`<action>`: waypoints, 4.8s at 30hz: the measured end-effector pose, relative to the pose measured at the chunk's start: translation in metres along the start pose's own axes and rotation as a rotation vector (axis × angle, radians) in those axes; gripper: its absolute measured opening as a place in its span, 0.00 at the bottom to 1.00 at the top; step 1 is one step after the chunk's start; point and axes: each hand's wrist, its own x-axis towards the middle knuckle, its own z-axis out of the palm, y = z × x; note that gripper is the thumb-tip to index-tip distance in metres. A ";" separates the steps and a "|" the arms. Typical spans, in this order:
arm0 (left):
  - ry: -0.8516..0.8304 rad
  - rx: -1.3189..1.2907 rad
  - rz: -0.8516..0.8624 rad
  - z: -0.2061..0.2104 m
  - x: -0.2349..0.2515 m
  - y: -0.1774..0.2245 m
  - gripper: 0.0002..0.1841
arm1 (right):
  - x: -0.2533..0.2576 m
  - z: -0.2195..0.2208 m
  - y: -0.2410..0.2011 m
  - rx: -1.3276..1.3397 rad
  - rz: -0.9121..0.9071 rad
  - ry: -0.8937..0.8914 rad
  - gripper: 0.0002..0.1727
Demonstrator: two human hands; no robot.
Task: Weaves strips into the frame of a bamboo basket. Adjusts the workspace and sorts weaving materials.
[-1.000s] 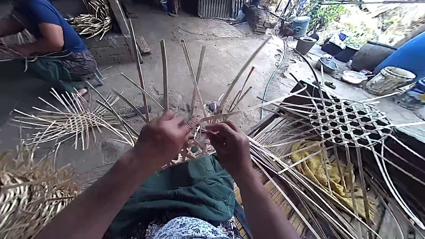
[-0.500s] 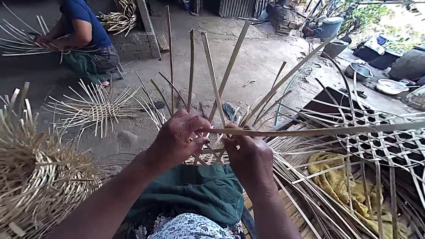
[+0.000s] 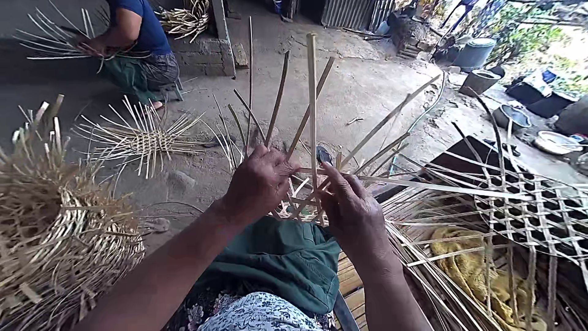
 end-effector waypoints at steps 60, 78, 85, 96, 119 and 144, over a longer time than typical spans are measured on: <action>0.090 -0.084 0.033 0.027 -0.003 -0.005 0.11 | -0.001 0.004 0.017 0.580 0.041 -0.082 0.10; -0.070 -0.901 -0.211 0.012 -0.003 0.005 0.04 | 0.012 -0.020 -0.003 -0.161 0.061 -0.155 0.17; -0.011 -0.100 0.336 0.005 0.009 0.023 0.17 | 0.005 -0.015 0.004 0.016 0.050 -0.025 0.09; 0.016 -0.113 0.160 0.015 0.011 0.019 0.17 | -0.015 0.012 0.012 0.159 0.312 0.243 0.13; -0.051 -0.106 0.058 0.007 0.002 0.014 0.12 | -0.008 -0.005 -0.006 -0.161 0.105 -0.003 0.16; -0.234 0.109 0.245 -0.001 0.020 0.017 0.24 | -0.008 0.001 0.013 0.376 0.206 0.091 0.11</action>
